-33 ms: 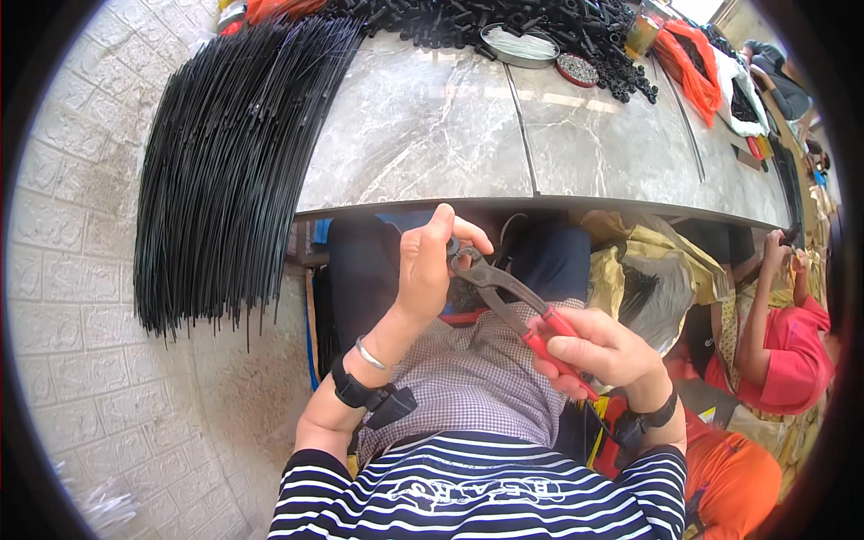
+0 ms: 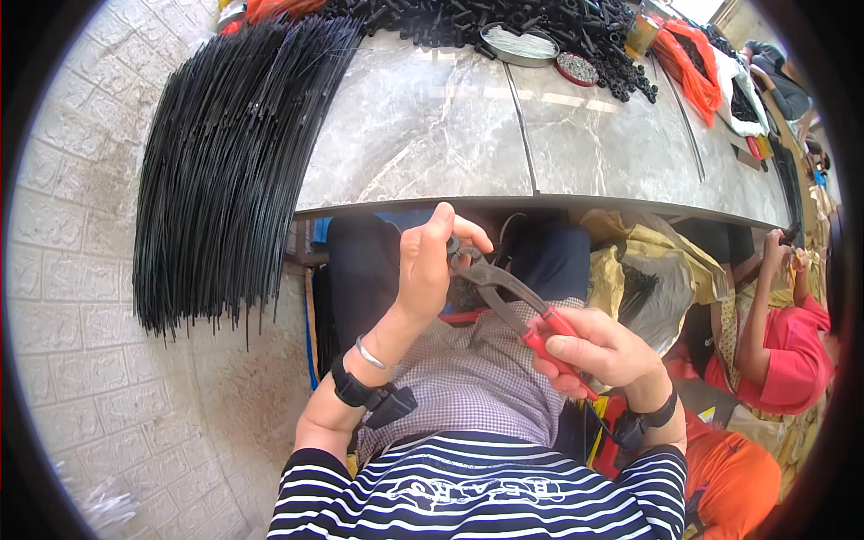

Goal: Assembling the frame and spokes of an umbrella by attaching plastic and metal components.

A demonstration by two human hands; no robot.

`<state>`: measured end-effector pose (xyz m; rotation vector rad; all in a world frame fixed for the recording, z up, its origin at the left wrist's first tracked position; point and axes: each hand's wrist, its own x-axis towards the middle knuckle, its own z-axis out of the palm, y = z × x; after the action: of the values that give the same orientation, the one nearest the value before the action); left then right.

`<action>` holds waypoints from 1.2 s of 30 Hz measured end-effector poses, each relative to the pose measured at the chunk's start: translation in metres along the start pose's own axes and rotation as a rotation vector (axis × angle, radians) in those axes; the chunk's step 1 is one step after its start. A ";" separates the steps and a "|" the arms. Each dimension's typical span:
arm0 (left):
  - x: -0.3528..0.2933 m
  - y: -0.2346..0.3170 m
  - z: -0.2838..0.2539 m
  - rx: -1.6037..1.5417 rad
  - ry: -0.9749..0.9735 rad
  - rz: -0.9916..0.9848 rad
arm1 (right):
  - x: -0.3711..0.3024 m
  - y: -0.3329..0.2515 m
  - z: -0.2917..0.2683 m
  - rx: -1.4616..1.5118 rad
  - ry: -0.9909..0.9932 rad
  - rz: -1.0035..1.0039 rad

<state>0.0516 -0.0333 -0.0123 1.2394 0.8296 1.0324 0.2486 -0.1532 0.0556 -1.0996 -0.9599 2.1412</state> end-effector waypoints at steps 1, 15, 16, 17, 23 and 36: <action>0.000 -0.001 0.001 0.002 0.011 0.012 | 0.000 0.001 0.000 -0.007 0.000 0.012; -0.004 0.002 0.005 -0.141 0.056 -0.008 | -0.008 0.001 0.002 -0.031 0.037 -0.077; -0.004 0.002 0.005 -0.132 0.058 0.003 | -0.008 0.001 0.001 -0.041 0.032 -0.079; -0.004 0.002 0.006 -0.131 0.058 0.002 | -0.008 0.001 0.002 -0.040 0.032 -0.079; -0.002 0.001 0.010 -0.057 0.119 0.041 | -0.005 -0.006 0.002 -0.073 0.067 -0.066; 0.013 -0.003 0.001 -0.318 -0.011 -0.087 | 0.010 -0.011 0.004 -0.783 0.344 -0.375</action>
<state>0.0580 -0.0215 -0.0146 0.9310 0.6741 1.0396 0.2411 -0.1408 0.0611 -1.4251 -1.7261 1.2226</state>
